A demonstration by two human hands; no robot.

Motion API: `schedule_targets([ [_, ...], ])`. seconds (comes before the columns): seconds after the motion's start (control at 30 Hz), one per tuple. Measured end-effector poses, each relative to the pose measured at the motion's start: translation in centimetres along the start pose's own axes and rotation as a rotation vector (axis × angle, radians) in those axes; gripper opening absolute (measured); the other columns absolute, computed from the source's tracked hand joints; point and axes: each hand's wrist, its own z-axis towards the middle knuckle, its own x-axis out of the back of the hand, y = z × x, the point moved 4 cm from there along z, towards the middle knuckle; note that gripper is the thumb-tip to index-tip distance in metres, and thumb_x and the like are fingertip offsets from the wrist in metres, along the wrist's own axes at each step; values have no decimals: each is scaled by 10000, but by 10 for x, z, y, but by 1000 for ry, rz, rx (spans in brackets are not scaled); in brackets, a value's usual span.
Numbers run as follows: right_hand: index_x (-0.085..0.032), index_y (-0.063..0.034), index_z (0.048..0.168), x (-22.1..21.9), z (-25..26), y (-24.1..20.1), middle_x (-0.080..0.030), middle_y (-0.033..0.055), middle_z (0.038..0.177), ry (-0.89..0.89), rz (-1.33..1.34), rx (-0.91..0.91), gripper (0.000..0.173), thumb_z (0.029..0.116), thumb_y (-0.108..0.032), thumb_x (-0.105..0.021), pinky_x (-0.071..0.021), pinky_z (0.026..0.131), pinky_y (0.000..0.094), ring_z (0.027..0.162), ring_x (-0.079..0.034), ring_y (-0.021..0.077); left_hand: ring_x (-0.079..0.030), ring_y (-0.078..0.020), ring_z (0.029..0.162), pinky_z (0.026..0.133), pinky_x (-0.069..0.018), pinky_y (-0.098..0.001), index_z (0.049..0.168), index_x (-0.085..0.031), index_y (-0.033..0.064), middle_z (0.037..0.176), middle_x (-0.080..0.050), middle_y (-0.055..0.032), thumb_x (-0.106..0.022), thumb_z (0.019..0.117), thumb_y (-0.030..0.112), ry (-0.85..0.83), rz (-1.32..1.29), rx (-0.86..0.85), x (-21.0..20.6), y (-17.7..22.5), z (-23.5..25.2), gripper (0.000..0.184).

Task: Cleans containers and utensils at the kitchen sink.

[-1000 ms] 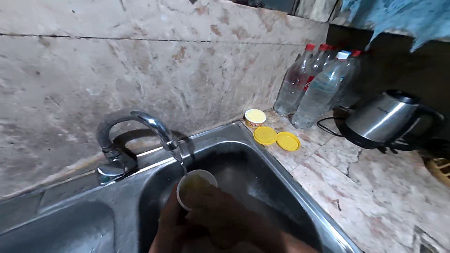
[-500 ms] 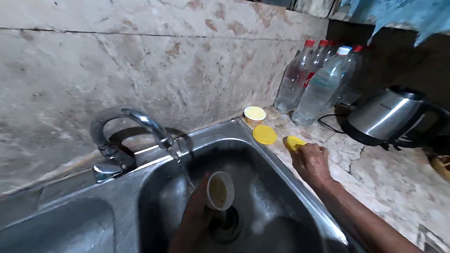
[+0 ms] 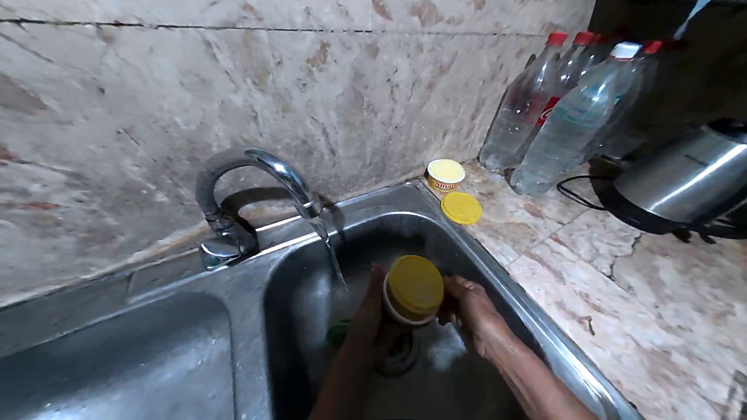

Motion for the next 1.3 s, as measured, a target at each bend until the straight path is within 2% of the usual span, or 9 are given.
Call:
schedule_targets([
  [0.17,-594,-30,936,-5,0,0,-553,19,678,-115,-97,48,282,1106,-149,-403,-491,500,247,510,-515,99,-694,-312,1034,810,-615,-474,1476,-413,93,1220,-643,-194,-397,1094,349,26,45,-90,6,7,3,460],
  [0.27,-588,-56,935,-4,-1,-1,-527,-23,660,-229,-308,92,276,1100,-169,-397,-466,510,227,513,-501,69,-719,-270,926,773,-621,-429,1375,-494,38,1083,-691,-183,-454,1080,259,127,22,-140,8,12,4,370],
  [0.4,-641,-3,1018,-5,0,-10,-580,32,720,-120,-650,165,287,1093,-202,-448,-520,568,283,559,-568,107,-715,-271,915,782,-615,-418,1378,-479,10,1074,-684,-202,-515,1042,161,117,81,-123,11,11,6,370],
  [0.53,-645,-6,1011,-12,-3,-17,-621,51,718,21,-672,217,301,1101,-224,-458,-554,563,280,552,-614,112,-705,-274,945,781,-612,-416,1433,-432,51,1125,-663,-196,-430,1075,242,83,122,-89,8,8,6,406],
  [0.7,-649,-4,942,-27,2,-23,-615,111,755,238,-799,488,319,1087,-230,-476,-531,706,438,725,-630,236,-697,-324,966,763,-611,-467,1450,-445,99,1168,-649,-208,-318,1111,368,145,174,-52,4,9,6,451],
  [0.8,-678,7,1161,-45,2,-25,-695,164,932,109,-729,445,400,1100,-312,-444,-554,809,480,871,-684,274,-694,-361,967,745,-610,-513,1405,-493,65,1170,-645,-232,-322,1114,378,240,112,-80,8,15,5,460],
  [0.93,-422,-62,1510,-60,1,-15,-664,196,1188,-154,-579,215,506,1096,-352,-451,-599,783,423,952,-707,262,-701,-316,966,762,-615,-483,1397,-488,38,1163,-651,-215,-325,1113,342,270,115,-138,13,19,7,446],
  [1.1,-448,-136,1497,-43,5,-8,-619,190,1278,-223,-126,-5,425,1097,-280,-436,-622,760,500,1041,-695,326,-628,-196,1094,912,-544,-359,1467,-444,17,1277,-597,-170,-326,1090,261,203,404,-247,11,20,10,464],
  [1.3,-463,-42,1475,-36,-3,-8,-661,161,1214,-173,-261,208,462,1072,-263,-511,-622,777,390,967,-713,219,-684,-155,1009,853,-595,-352,1434,-506,20,1195,-661,-145,-392,1101,312,249,570,-313,7,14,5,458],
])
